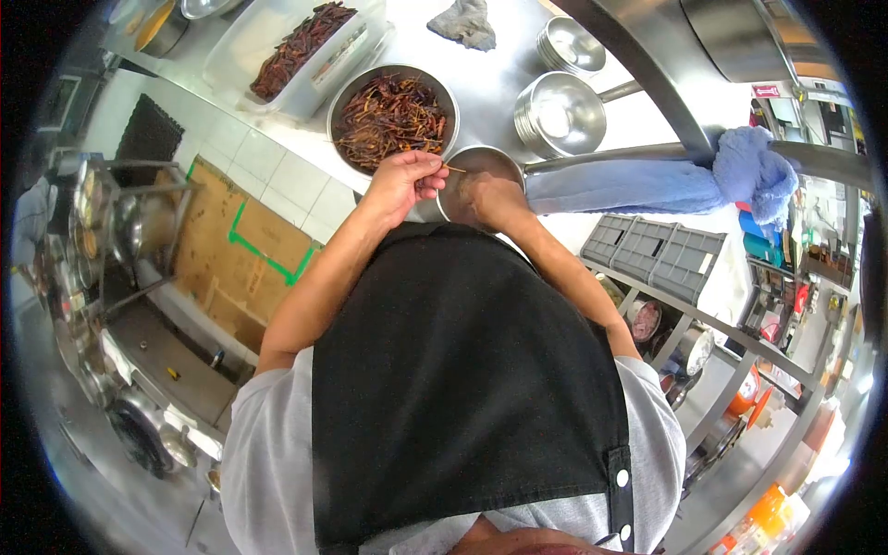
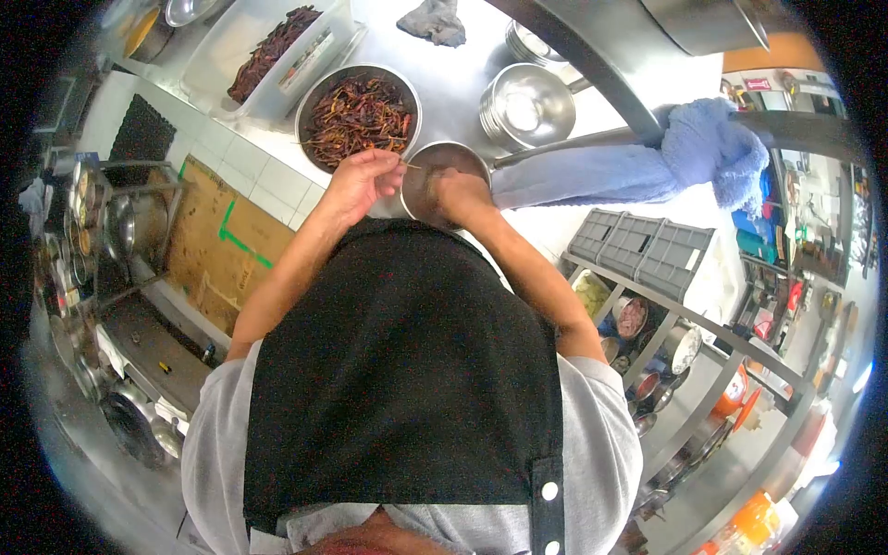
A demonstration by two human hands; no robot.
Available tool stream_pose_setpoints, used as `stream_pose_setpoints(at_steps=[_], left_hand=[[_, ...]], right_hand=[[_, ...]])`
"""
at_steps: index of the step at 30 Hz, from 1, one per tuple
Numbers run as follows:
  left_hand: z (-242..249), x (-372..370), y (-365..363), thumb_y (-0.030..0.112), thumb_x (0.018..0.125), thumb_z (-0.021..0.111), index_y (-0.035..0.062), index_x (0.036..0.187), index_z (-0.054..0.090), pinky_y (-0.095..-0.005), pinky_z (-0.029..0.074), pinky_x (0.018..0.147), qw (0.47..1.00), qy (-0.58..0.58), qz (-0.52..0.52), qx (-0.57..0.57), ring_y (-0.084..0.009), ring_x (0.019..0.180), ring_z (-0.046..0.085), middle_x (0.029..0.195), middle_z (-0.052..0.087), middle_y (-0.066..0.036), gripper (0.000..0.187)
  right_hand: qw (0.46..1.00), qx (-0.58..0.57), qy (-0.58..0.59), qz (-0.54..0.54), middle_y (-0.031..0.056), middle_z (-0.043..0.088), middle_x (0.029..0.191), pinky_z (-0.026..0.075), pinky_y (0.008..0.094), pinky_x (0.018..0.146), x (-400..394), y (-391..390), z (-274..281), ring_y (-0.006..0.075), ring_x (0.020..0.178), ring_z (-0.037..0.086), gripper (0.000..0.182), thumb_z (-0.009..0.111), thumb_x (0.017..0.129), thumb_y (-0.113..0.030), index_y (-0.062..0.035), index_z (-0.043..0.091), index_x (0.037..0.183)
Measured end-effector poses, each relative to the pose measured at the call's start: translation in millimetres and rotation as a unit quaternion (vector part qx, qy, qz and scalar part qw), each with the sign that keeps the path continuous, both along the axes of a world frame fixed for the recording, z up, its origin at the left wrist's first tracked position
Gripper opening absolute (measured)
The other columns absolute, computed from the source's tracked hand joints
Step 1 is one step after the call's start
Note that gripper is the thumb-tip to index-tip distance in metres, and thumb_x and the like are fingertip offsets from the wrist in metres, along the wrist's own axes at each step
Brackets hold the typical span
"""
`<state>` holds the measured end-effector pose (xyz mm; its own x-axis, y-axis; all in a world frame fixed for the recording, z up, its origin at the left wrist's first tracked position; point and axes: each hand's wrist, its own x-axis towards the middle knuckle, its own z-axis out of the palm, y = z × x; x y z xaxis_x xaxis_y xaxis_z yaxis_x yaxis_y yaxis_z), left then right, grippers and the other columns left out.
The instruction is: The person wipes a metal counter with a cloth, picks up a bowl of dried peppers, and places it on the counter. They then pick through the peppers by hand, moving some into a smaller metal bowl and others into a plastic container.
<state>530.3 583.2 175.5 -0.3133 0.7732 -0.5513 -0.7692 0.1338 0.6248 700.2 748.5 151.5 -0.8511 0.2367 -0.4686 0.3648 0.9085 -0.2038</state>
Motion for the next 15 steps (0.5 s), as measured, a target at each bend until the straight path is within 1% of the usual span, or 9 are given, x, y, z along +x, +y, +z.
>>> stream_pose_setpoints(at_steps=[3,6,7,8,10,11,12,14,15], left_hand=[[-1.3,4.4,4.1,0.013,0.098,0.068,-0.0005,0.115,0.068,-0.0277,0.055,0.068,1.0,0.023,-0.011,-0.013,-0.0164,0.081,0.071,0.101,0.075,-0.011,0.021],[0.7,8.7,6.2,0.014,0.099,0.066,-0.0027,0.119,0.068,-0.028,0.055,0.069,0.997,0.052,-0.048,-0.019,-0.016,0.081,0.07,0.103,0.075,-0.011,0.026],[-0.4,10.5,6.9,0.015,0.099,0.066,-0.0028,0.12,0.068,-0.0277,0.055,0.068,0.996,0.061,-0.063,-0.026,-0.0153,0.08,0.069,0.103,0.075,-0.011,0.027],[-2.1,12.4,8.1,0.016,0.099,0.066,-0.0029,0.12,0.068,-0.0274,0.054,0.068,0.994,0.07,-0.078,-0.032,-0.0146,0.08,0.068,0.103,0.075,-0.011,0.028],[1.0,15.4,11.6,0.017,0.099,0.067,-0.003,0.121,0.068,-0.0268,0.054,0.068,0.987,0.108,-0.114,-0.03,-0.0134,0.079,0.066,0.103,0.075,-0.01,0.03],[7.1,17.0,13.1,0.018,0.098,0.067,-0.003,0.121,0.068,-0.0265,0.053,0.067,0.981,0.136,-0.134,-0.022,-0.013,0.078,0.066,0.103,0.075,-0.01,0.031],[13.3,19.0,14.6,0.019,0.098,0.068,-0.003,0.121,0.068,-0.0262,0.053,0.066,0.974,0.164,-0.154,-0.015,-0.0125,0.078,0.065,0.103,0.075,-0.01,0.032],[25.0,25.0,21.5,0.018,0.095,0.071,-0.001,0.117,0.07,-0.0246,0.049,0.061,0.965,0.198,-0.17,-0.002,-0.0097,0.073,0.061,0.094,0.072,-0.006,0.029],[30.0,27.3,25.1,0.016,0.095,0.071,-0.0005,0.115,0.071,-0.0239,0.047,0.06,0.96,0.214,-0.181,-0.006,-0.0086,0.071,0.059,0.091,0.072,-0.004,0.026]], right_hand=[[0.997,-0.052,0.052,-0.039,0.0155,0.07,0.115,0.056,0.0493,0.089,3.5,5.4,-7.2,0.0342,0.108,0.069,0.024,0.071,0.086,-0.02,-0.0108,0.073,0.108],[0.972,-0.14,0.12,-0.147,0.0151,0.069,0.115,0.053,0.0502,0.088,6.8,20.5,5.2,0.0353,0.108,0.067,0.025,0.071,0.085,-0.023,-0.0098,0.074,0.106],[0.956,-0.16,0.179,-0.166,0.013,0.072,0.101,0.054,0.0435,0.075,11.2,21.3,12.9,0.0293,0.088,0.069,0.02,0.071,0.088,-0.02,-0.0055,0.073,0.102],[0.927,-0.243,0.171,-0.227,0.0109,0.071,0.095,0.053,0.0399,0.071,14.3,23.7,22.2,0.025,0.082,0.068,0.019,0.071,0.09,-0.019,-0.0039,0.073,0.102],[0.837,-0.4,0.149,-0.341,0.0068,0.07,0.083,0.05,0.0327,0.062,18.1,27.1,42.8,0.0164,0.069,0.064,0.018,0.072,0.092,-0.017,-0.0006,0.071,0.1],[0.781,-0.464,0.159,-0.387,0.0003,0.065,0.075,0.041,0.0237,0.054,18.3,24.0,54.4,0.006,0.061,0.054,0.017,0.073,0.094,-0.015,0.0009,0.07,0.098],[0.757,-0.488,0.157,-0.405,0.0002,0.065,0.075,0.04,0.0235,0.053,20.4,22.1,55.2,0.006,0.06,0.053,0.017,0.074,0.093,-0.016,0.0003,0.07,0.098],[0.704,-0.537,0.151,-0.44,0.0,0.066,0.076,0.037,0.023,0.052,24.0,17.9,54.4,0.006,0.059,0.052,0.018,0.075,0.092,-0.016,-0.001,0.071,0.1],[0.698,-0.544,0.146,-0.441,-0.0003,0.065,0.076,0.037,0.0228,0.052,24.9,14.2,53.1,0.0058,0.059,0.052,0.018,0.075,0.092,-0.017,-0.0013,0.071,0.1]])
